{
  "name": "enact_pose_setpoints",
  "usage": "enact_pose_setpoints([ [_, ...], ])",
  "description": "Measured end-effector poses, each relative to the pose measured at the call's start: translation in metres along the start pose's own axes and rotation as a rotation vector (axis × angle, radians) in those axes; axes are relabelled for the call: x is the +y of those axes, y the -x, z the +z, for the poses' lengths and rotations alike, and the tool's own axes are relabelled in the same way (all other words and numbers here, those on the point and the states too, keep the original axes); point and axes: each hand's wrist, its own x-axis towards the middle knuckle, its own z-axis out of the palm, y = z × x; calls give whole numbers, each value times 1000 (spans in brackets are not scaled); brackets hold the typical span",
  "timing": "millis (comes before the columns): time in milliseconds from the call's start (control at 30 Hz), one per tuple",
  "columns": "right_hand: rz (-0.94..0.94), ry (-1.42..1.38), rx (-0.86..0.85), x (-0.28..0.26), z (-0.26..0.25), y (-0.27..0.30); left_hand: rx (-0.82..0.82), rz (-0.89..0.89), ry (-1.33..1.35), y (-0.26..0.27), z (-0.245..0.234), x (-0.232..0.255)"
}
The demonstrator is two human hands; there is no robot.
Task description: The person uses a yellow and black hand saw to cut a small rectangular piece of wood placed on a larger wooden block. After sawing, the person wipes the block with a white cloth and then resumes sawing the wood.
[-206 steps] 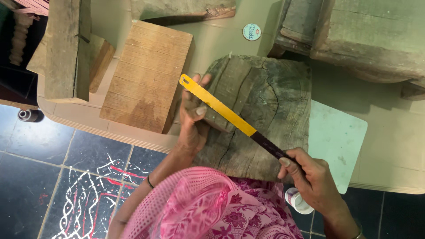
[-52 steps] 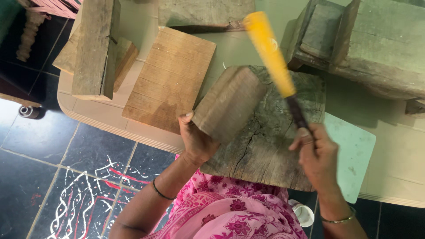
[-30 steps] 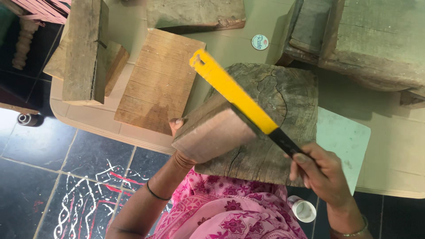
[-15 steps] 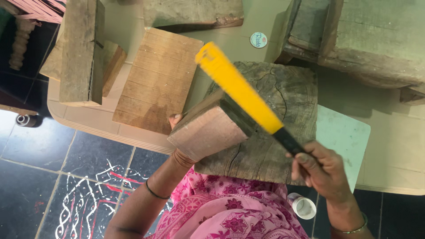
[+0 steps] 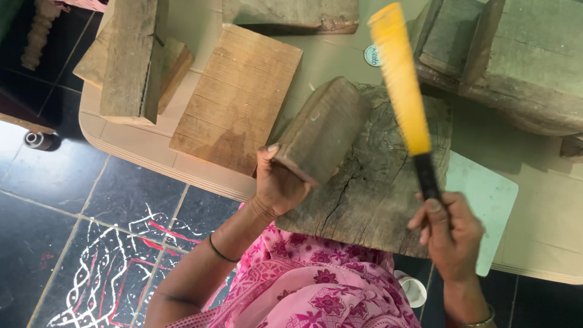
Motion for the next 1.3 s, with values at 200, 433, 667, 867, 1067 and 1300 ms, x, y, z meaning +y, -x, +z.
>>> enact_pose_setpoints([
  [200, -100, 47, -249, 21, 22, 6, -71, -42, 126, 1, -10, -1],
  [433, 69, 187, 41, -2, 8, -22, 84, 68, -120, -2, -38, -19],
  [667, 112, 54, 226, -30, -22, -8, -9, 541, -1015, 6, 34, -5],
  [867, 65, 55, 227, -29, -22, -5, 157, 657, -1277, 4, 44, -10],
  [1067, 53, 9, 217, -23, -23, -7, 113, 972, -1616, 15, 58, -4],
  [1300, 16, -29, 226, -23, -26, 0, -99, 869, -1751, 15, 104, 4],
])
